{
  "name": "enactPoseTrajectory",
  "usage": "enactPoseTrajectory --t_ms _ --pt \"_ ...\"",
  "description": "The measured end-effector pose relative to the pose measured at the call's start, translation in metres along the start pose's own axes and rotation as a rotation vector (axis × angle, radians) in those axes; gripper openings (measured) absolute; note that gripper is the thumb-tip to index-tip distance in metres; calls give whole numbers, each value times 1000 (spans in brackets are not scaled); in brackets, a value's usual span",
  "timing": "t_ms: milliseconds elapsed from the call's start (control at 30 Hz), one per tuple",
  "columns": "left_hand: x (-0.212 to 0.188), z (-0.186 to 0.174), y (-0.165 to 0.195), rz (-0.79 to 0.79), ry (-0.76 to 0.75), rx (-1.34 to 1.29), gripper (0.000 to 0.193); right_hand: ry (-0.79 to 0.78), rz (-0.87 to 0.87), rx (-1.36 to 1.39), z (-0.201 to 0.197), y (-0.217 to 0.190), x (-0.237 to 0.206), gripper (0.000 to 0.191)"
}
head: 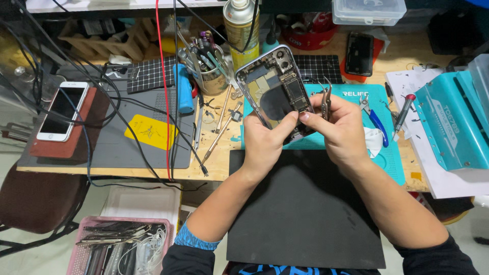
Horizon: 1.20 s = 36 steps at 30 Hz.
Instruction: The person holds an opened smartphone over a repair mat and uses a screwdriver to remove small internal screws, placing them on the mat. They use tweezers and pliers to lift out and reposition internal components, turning the phone to reach different edges while continuing to unscrew and extract parts.
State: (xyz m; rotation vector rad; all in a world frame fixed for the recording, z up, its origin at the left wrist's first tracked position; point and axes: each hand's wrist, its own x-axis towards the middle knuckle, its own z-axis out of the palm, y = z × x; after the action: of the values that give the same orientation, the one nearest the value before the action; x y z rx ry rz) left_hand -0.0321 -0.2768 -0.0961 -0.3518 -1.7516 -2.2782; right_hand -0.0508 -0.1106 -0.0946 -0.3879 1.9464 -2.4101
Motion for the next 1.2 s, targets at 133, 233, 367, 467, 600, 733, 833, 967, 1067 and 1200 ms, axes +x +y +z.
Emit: enactPoseTrajectory --t_ms 133,233,367,467,600,733,833,967,1067,1200 --pt "1 0 -2 -20 20 -29 17 0 5 1 0 1 0 18" --pt "1 0 -4 -6 15 -37 17 1 6 24 2 0 2 19" --pt "1 1 -4 -17 20 -24 18 16 16 -17 4 -4 4 19" --pt "2 2 -3 8 19 23 17 19 24 -49 5 -8 5 19" --pt "0 6 0 89 52 108 17 49 50 -67 3 -10 6 13" --pt "-2 8 4 95 79 160 18 29 68 -27 0 -9 9 12" --pt "-2 8 7 95 77 153 17 0 63 -5 -1 -9 10 16" --pt "-2 9 11 159 81 216 17 -23 60 -18 1 -13 10 14" --pt "-5 9 15 271 81 297 18 -43 70 -36 3 -16 11 13" --pt "-5 8 16 344 78 372 21 -71 114 -10 4 -16 14 11"
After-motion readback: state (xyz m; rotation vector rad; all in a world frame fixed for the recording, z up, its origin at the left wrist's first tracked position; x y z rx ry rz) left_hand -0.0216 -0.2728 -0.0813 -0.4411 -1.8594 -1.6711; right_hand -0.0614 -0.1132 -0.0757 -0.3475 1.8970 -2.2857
